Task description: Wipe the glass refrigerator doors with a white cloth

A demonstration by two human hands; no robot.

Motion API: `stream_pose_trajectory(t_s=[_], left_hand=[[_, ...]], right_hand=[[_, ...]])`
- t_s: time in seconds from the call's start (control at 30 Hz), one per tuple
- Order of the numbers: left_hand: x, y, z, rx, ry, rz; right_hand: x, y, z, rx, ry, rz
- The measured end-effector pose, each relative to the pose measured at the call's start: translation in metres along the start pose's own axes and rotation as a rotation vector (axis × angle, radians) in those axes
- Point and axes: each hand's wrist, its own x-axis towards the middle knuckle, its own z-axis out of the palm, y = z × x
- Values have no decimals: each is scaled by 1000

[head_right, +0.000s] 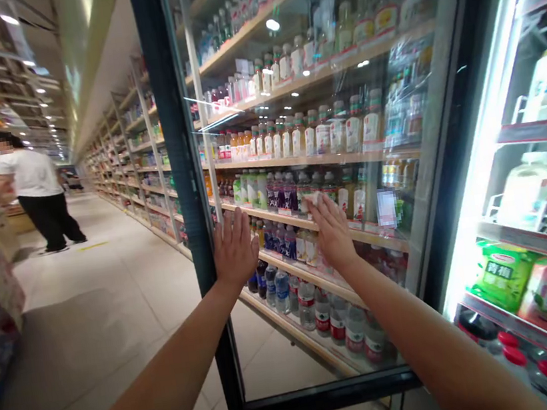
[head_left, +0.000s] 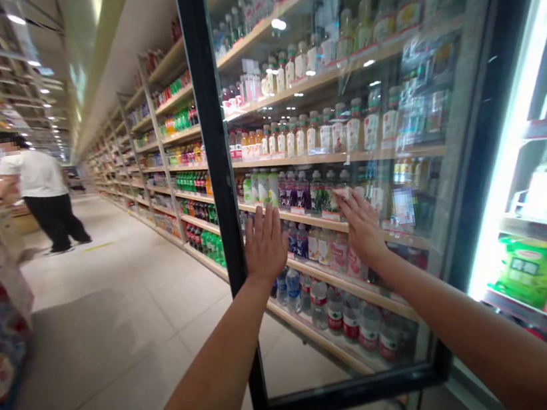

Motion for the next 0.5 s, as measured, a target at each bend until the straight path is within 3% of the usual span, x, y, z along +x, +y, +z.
stream_pose_trajectory(t_s=[0.1,0.23,0.3,0.37,0.5], left_hand=[[3,0,0,20,-4,-7],[4,-1,-1,22,-3,11],[4,-2,-1,12,-1,20],[3,-2,-2,5,2,20],[4,-1,-3,0,3,17]], right_hand=[[10,-17,11,19,38,23],[-34,-47,26,17,-95,-172],[-42,-52,28,15,-156,-270],[-29,-51,27,13,-169,-272],[0,-57,31,17,-64,-107]])
